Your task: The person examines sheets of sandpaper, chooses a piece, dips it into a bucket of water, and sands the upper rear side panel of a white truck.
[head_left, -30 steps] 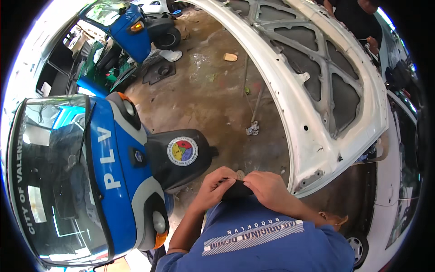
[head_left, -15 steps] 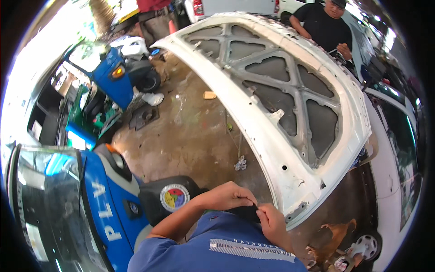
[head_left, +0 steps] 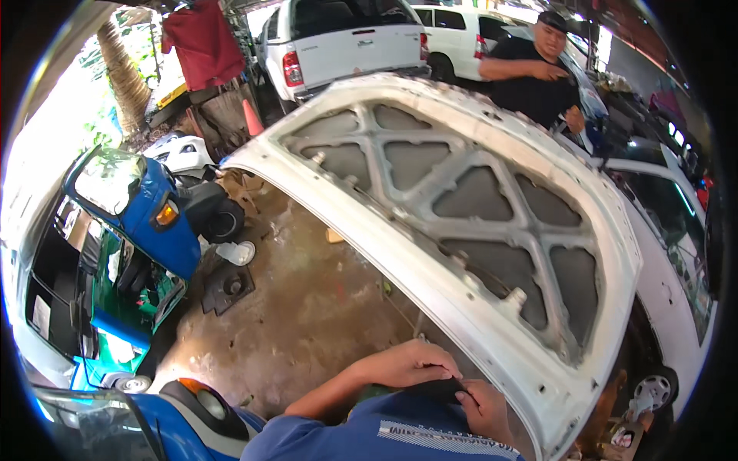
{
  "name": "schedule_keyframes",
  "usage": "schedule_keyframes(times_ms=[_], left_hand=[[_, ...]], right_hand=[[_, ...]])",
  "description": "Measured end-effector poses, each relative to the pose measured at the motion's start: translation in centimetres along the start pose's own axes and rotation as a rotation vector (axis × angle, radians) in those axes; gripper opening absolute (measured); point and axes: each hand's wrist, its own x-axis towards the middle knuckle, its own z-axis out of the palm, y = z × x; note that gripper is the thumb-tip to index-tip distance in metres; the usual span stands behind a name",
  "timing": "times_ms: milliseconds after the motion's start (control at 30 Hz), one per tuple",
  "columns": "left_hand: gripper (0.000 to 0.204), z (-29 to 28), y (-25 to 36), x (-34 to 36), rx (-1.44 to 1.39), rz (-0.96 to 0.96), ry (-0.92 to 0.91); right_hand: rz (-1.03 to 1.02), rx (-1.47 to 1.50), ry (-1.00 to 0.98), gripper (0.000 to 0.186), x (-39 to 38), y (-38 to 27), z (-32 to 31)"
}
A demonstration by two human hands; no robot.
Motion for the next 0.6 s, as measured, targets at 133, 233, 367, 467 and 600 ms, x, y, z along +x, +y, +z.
schedule_keyframes(times_ms=[133, 233, 367, 467, 600], left_hand=[[0.018, -9.6, -0.8, -7.7, 0.045, -0.053, 0.195], [0.018, -14.9, -1.2, -14.4, 0.089, -0.102, 0.366], [0.021, -18.7, -0.1, -22.4, 0.19, -0.232, 0.619], [0.022, -19.2, 0.7, -27.1, 0.059, -0.319, 0.874], [0.02, -19.9, 0.1, -31.9, 0.019, -0.292, 1.174]], right_hand=[[-0.09, -0.032, -0.184, 0.015, 10.2, -4.2, 7.4], [-0.329, 0.009, -0.247, 0.015, 17.3, -7.1, 13.8], [-0.282, 0.199, -0.475, 0.014, 23.1, -10.9, 21.1], [-0.452, 0.227, -0.621, 0.013, 26.8, -13.2, 26.3], [-0.736, 0.24, -0.781, 0.016, 31.2, -15.3, 32.4]])
